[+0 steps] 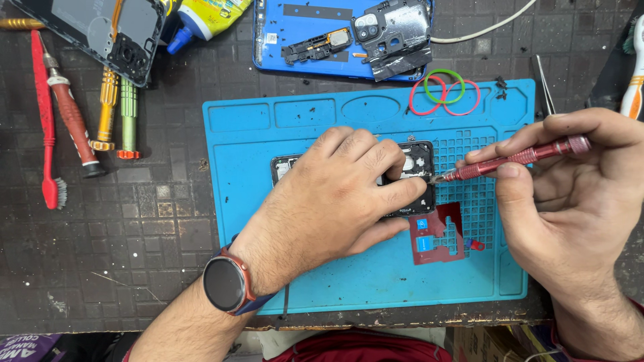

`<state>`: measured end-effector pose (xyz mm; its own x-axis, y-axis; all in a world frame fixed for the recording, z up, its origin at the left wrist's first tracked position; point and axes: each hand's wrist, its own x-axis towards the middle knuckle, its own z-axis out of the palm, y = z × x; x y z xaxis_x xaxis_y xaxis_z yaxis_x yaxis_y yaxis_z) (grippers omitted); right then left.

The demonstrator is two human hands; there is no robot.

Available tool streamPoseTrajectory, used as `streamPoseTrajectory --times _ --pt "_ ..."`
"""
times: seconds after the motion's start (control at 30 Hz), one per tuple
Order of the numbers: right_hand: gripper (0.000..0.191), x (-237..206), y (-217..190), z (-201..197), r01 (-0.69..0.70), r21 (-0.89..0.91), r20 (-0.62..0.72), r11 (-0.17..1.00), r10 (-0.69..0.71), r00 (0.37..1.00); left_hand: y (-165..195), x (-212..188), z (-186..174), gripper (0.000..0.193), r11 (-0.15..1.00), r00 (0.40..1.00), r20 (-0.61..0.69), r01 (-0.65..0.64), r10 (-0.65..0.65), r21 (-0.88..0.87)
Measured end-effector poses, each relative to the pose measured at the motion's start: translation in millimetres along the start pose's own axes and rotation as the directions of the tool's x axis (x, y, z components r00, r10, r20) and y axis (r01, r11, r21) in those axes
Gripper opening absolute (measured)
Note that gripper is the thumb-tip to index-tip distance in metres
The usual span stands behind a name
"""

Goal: The person holds a replacement phone back cover, then uses a screwdriver to unscrew and rework the phone frame on a blue mat. They peel the old back panel off the frame, press the new back cover into place, and apply black glue from a tube along the edge of the cover.

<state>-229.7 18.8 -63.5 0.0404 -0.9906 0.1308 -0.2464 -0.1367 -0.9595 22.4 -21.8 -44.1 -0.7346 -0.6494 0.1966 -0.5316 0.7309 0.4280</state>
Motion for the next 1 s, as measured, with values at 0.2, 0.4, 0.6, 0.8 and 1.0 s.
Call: streamPoseTrajectory --times 0.2,0.4,0.6,0.8,1.0 --pt "0.035 0.3 -3.2 1.3 -0.015 0.009 -0.022 1.0 0.015 1.0 -4.9 -0.5 2.8 0.041 0.998 0.998 -0.057 -0.019 0.015 -0.062" --pt "0.036 1.5 -2.5 -3.4 -0.049 0.08 -0.024 0.996 0.051 0.998 -0.3 -0.6 10.2 0.038 0.996 0.99 -0.138 0.004 -0.015 -0.084" --pt "0.037 -0.6 2.2 -4.6 -0.037 0.091 -0.012 0.995 0.038 0.999 0.4 -0.9 15.7 0.018 0.998 0.981 -0.193 -0.011 -0.001 -0.066" --pt "0.037 -2.5 1.0 -2.4 -0.037 0.095 -0.024 0.995 0.039 0.999 -1.3 -2.6 16.8 0.015 0.997 0.979 -0.202 -0.004 -0.013 -0.08" --pt "0.037 -2.5 0.7 -1.3 -0.031 0.092 -0.007 0.995 0.032 0.999 -1.6 -3.1 15.5 0.015 0.996 0.981 -0.196 -0.005 -0.012 -0.087"
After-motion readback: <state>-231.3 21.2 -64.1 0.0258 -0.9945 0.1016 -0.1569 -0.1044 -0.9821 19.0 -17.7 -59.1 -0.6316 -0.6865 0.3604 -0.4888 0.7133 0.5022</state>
